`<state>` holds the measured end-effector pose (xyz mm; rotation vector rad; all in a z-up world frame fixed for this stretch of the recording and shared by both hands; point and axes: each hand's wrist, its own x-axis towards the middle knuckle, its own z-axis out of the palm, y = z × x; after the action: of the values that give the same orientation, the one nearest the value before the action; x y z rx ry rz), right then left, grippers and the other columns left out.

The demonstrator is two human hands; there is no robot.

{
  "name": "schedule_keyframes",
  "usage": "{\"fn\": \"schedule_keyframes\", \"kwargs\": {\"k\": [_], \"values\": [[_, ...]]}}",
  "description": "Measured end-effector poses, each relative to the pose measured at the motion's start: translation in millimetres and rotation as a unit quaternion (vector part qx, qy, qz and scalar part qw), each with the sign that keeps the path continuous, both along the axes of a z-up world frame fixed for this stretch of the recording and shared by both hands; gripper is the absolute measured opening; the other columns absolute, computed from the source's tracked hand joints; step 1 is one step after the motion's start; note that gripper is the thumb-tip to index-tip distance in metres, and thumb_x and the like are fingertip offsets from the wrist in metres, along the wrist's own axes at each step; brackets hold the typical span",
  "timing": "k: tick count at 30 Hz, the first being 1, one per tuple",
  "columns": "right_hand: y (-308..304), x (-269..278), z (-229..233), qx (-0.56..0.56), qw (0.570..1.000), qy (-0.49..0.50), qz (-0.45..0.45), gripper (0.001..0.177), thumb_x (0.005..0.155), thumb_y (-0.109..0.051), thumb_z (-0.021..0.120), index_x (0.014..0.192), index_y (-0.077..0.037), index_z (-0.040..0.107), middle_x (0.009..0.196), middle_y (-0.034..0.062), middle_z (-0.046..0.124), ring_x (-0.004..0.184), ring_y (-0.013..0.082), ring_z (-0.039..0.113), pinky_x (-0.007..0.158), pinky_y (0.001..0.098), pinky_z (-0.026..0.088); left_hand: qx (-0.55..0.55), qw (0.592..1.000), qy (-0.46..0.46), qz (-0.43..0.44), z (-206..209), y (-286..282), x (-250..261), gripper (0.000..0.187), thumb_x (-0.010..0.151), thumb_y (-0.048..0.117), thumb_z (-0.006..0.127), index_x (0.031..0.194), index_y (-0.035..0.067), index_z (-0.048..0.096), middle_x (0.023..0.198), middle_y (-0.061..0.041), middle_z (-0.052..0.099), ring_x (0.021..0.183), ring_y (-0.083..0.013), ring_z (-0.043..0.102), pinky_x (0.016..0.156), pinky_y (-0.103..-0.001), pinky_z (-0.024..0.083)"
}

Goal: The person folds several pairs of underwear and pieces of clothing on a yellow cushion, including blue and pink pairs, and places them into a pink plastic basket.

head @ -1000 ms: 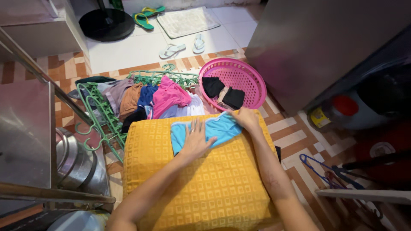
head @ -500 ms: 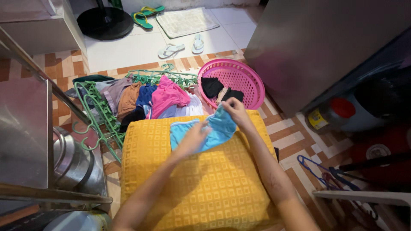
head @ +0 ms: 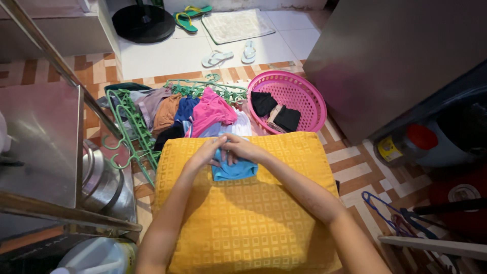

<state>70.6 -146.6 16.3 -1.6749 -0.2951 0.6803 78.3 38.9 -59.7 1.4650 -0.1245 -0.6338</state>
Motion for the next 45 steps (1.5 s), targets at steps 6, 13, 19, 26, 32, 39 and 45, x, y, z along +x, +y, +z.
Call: {"fn": "schedule_keyframes", "kwargs": {"k": [6,13,19,26,32,39,45], "values": [[-46.7,14.0,-23.8,-0.016,0.967,-0.252,-0.028,0.015,0.095,-0.013,0.063,0.108,-0.007,0.061,0.081,-0.0018,0.058,0.072,0.0089,0.06,0.064,0.0259,0.05,0.134,0.982,-0.075,0.108,-27.3,-11.6,-5.0,0.038,0.102,0.03,0.053,0.097,-0.006,0.065,0.076,-0.014,0.069,0.066,-0.0345,0.076,0.047,-0.037,0.063],[-59.8,-35.2,4.9,-0.173,0.933,-0.298,0.101,0.041,0.082,-0.026,0.086,0.085,-0.006,0.051,0.07,0.0038,0.05,0.066,0.0158,0.048,0.059,0.0347,0.043,0.439,0.872,-0.176,0.127,24.0,-16.6,-24.9,0.049,0.098,0.049,0.055,0.1,0.005,0.077,0.098,-0.024,0.073,0.1,-0.0425,0.07,0.087,-0.053,0.054],[-50.1,-52.9,26.8,-0.199,0.916,-0.332,0.109,0.036,0.083,-0.03,0.083,0.086,-0.006,0.056,0.069,0.0061,0.055,0.063,0.0192,0.054,0.059,0.0371,0.046,0.419,0.87,-0.22,0.137,45.2,-35.3,-14.2,0.07,0.084,0.062,0.066,0.125,0.007,0.059,0.108,-0.025,0.069,0.104,-0.0441,0.066,0.087,-0.055,0.051],[-41.9,-67.8,12.2,-0.194,0.883,-0.416,0.097,0.029,0.094,-0.032,0.074,0.087,-0.007,0.061,0.072,0.011,0.061,0.065,0.028,0.06,0.057,0.0414,0.045,0.449,0.842,-0.269,0.132,-3.1,-28.1,-3.2,0.04,0.099,0.043,0.057,0.122,0.01,0.061,0.105,-0.026,0.072,0.102,-0.0459,0.067,0.087,-0.058,0.051],[-74.8,-20.4,-17.6,-0.082,0.975,-0.113,0.173,0.024,0.1,-0.035,0.06,0.104,-0.012,0.066,0.08,-0.0021,0.064,0.071,0.0106,0.061,0.06,0.0318,0.049,0.484,0.767,-0.388,0.163,-32.0,-24.6,10.9,0.027,0.088,0.022,0.058,0.109,0.006,0.063,0.111,-0.026,0.07,0.104,-0.0462,0.065,0.081,-0.057,0.052],[-111.5,36.8,-57.1,-0.249,0.947,-0.177,-0.099,0.051,0.107,-0.05,0.06,0.101,0.0,0.069,0.084,0.0114,0.068,0.075,0.0227,0.065,0.067,0.0381,0.049,0.464,0.861,-0.137,-0.157,-63.3,-51.2,97.4,0.077,0.099,0.062,0.038,0.133,0.001,0.069,0.146,-0.028,0.061,0.136,-0.042,0.057,0.113,-0.05,0.043],[-87.7,-6.6,-30.1,-0.389,0.897,-0.206,0.037,0.059,0.09,-0.058,0.068,0.106,-0.002,0.075,0.1,0.0188,0.075,0.093,0.0312,0.072,0.083,0.0435,0.054,0.269,0.88,-0.174,-0.35,-75.9,-82.3,114.4,0.097,0.091,0.082,0.028,0.153,0.009,0.041,0.159,-0.015,0.038,0.146,-0.0287,0.035,0.118,-0.039,0.027]]}}
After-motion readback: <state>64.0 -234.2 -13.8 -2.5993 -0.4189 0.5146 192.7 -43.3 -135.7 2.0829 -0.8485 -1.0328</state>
